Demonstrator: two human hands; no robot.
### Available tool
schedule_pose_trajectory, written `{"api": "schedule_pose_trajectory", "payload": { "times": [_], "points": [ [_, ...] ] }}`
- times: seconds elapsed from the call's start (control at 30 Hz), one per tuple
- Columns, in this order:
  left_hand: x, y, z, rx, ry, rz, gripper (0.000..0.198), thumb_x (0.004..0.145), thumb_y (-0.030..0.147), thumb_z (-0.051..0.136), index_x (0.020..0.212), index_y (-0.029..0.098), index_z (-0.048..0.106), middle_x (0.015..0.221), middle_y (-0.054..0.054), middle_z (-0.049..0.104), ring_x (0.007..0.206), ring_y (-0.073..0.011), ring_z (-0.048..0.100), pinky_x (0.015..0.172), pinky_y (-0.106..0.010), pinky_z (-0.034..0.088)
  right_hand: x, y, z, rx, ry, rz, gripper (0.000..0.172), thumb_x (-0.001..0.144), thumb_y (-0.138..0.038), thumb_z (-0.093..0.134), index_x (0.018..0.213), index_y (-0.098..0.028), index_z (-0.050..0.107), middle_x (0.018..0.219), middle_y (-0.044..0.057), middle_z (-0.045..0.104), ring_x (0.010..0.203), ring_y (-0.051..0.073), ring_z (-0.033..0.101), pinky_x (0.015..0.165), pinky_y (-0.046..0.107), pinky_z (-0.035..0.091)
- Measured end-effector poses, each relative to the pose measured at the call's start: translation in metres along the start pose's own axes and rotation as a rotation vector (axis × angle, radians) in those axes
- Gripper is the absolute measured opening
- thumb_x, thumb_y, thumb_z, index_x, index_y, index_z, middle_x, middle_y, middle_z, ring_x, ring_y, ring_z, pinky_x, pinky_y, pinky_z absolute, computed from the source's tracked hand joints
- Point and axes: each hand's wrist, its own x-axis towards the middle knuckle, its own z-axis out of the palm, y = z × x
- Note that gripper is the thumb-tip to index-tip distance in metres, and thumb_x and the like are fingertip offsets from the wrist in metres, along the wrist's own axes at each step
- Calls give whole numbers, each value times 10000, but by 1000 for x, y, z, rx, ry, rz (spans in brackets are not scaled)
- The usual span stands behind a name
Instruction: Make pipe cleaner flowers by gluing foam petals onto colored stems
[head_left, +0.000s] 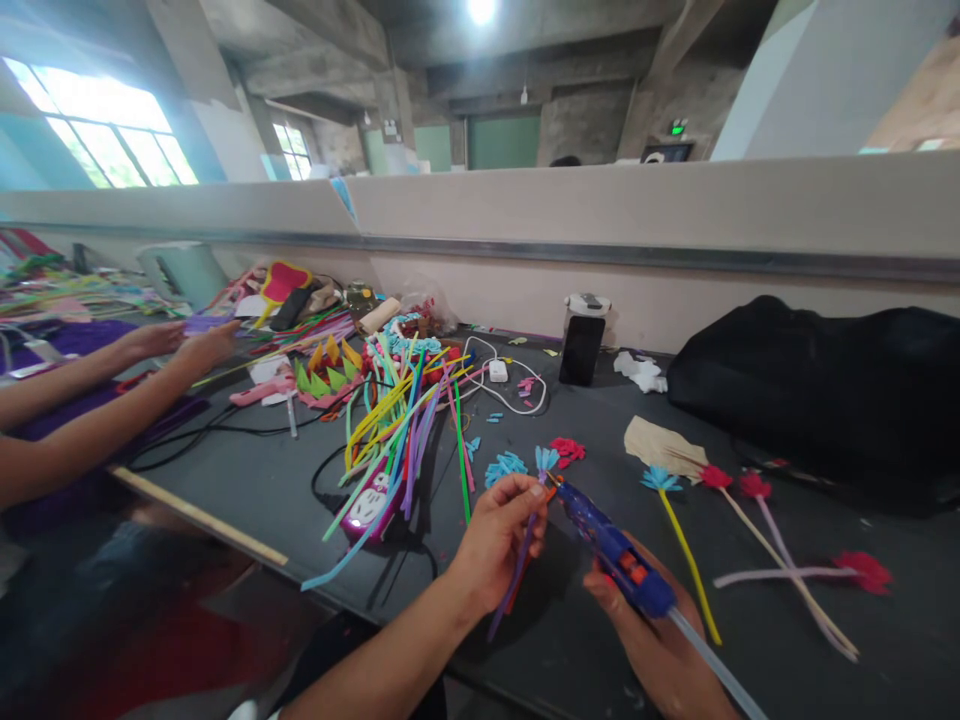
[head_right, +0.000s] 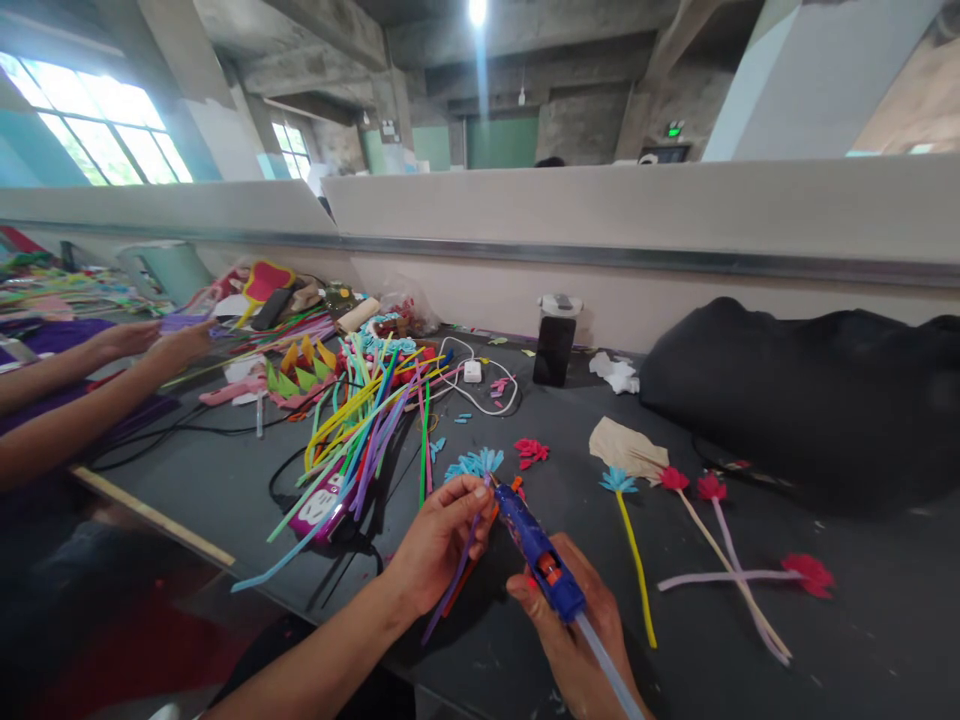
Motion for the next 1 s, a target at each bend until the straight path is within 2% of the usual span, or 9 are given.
{"api": "schedule_pose_trajectory", "payload": {
  "times": [0.13, 0.33, 0.47, 0.7, 0.83, 1.0],
  "points": [
    [0, 1, 0, -11, 3, -1, 213, 735, 288, 724, 786, 158, 563, 638, 36, 501, 504, -57, 443, 408, -165, 310, 0, -1, 0, 61, 22, -40, 223, 786, -434, 636, 822, -214, 643, 739, 13, 673, 622, 175, 642, 561, 246, 501],
    [1, 1, 0, -1, 18, 27, 218, 724, 284, 731, 762, 155, 559, 633, 41, 494, 490, -53, 434, 405, -169, 318, 1, -2, 0, 30, 19, -103, 189, 798, -397, 633, 865, -220, 654, 808, 25, 686, 670, 179, 652, 594, 241, 509],
    [1, 0, -1, 14, 44, 36, 224, 703, 277, 742, 738, 155, 557, 603, 45, 484, 477, -57, 430, 399, -172, 323, 1, -6, -1, -1, -11, -97, 200, 797, -405, 634, 879, -223, 645, 762, 11, 670, 617, 165, 627, 555, 232, 492],
    [1, -1, -1, 28, 55, 26, 220, 703, 281, 737, 735, 156, 560, 606, 43, 489, 474, -57, 433, 390, -167, 328, 0, -2, 0, -29, -22, -114, 168, 818, -369, 627, 908, -227, 627, 797, 0, 664, 675, 158, 636, 618, 219, 493],
    [2, -2, -1, 41, 68, 39, 238, 686, 293, 752, 726, 159, 559, 592, 46, 496, 463, -58, 434, 383, -169, 330, 3, -7, -1, -48, -25, -118, 165, 823, -386, 612, 860, -225, 626, 728, -17, 646, 614, 146, 616, 567, 210, 475],
    [1, -2, 1, 68, 94, 40, 248, 680, 299, 758, 730, 163, 558, 581, 47, 509, 446, -59, 435, 371, -172, 332, 2, -9, -2, -73, -47, -78, 177, 821, -398, 611, 822, -221, 614, 704, -25, 628, 611, 142, 613, 573, 209, 476]
  ]
}}
